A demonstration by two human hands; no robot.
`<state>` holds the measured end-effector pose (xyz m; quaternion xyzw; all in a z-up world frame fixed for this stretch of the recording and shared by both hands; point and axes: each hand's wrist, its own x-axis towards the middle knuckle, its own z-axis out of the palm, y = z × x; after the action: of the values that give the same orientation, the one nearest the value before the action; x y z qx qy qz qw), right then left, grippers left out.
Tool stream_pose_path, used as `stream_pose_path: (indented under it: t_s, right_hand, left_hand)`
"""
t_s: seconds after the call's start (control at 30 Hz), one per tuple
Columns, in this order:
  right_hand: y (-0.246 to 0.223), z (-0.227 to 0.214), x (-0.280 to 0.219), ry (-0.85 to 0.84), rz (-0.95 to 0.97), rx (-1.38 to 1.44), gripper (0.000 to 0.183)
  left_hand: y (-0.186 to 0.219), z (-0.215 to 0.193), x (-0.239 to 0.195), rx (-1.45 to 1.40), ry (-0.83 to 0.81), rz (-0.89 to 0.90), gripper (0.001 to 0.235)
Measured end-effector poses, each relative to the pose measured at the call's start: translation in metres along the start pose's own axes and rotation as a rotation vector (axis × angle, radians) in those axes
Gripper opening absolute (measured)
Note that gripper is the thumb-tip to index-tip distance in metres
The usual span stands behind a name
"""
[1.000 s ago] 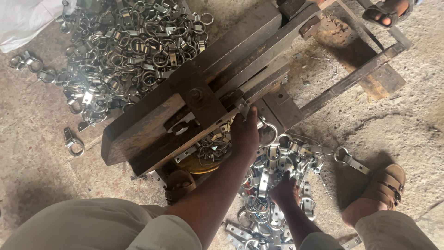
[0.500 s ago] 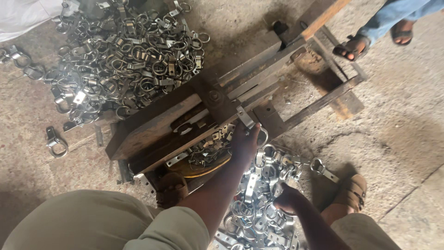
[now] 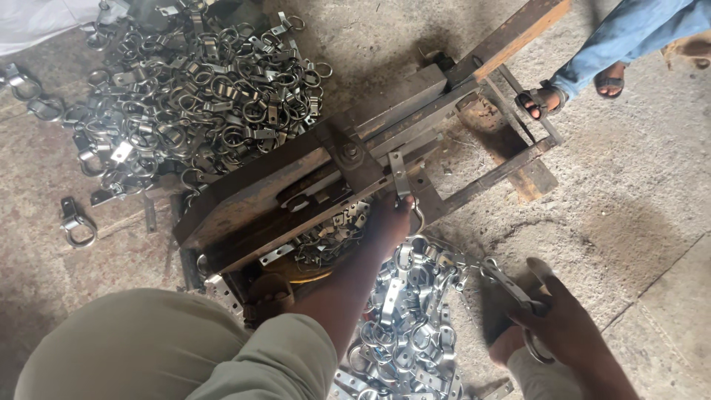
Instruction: The person repeatedly fits a metal strap and a D-ring together and places them into a manual press to bend the strap around the ring. After each press, they toss the completed hardware onto a growing pile on the floor.
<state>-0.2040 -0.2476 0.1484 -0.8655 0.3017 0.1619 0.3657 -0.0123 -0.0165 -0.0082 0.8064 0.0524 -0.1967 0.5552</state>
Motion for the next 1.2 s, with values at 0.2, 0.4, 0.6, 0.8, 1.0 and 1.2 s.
stream_pose_path:
  t_s: [0.2, 0.4, 0.6, 0.8, 1.0, 1.2]
  right_hand:
    - [-0.020, 0.014, 0.012, 0.066, -0.041, -0.277, 0.096]
    - [0.004, 0.020, 0.027, 0.029, -0.057, -0.362, 0.098]
    - [0.052, 0.023, 0.054, 0.105, -0.708, -0.772, 0.028]
    - [0.053, 0.020, 0.059, 0.196, -1.021, -0.839, 0.020]
    - [0.070, 0.023, 0.066, 0.156, -0.771, -0.807, 0.024]
    - [0.089, 0.024, 0.075, 0.232, -1.057, -0.854, 0.015]
  left_hand:
    - [-0.020, 0.013, 0.036, -0.082, 0.156, 0.128, 0.046]
    - [-0.022, 0.016, 0.036, -0.166, 0.247, 0.064, 0.049]
    - [-0.008, 0.006, 0.017, -0.313, 0.295, 0.004, 0.045]
    - [-0.009, 0.009, 0.011, -0.384, 0.337, -0.012, 0.044]
    - [-0.015, 0.010, 0.017, -0.380, 0.320, -0.020, 0.050]
    - [-0.010, 0.005, 0.014, -0.389, 0.279, -0.067, 0.059]
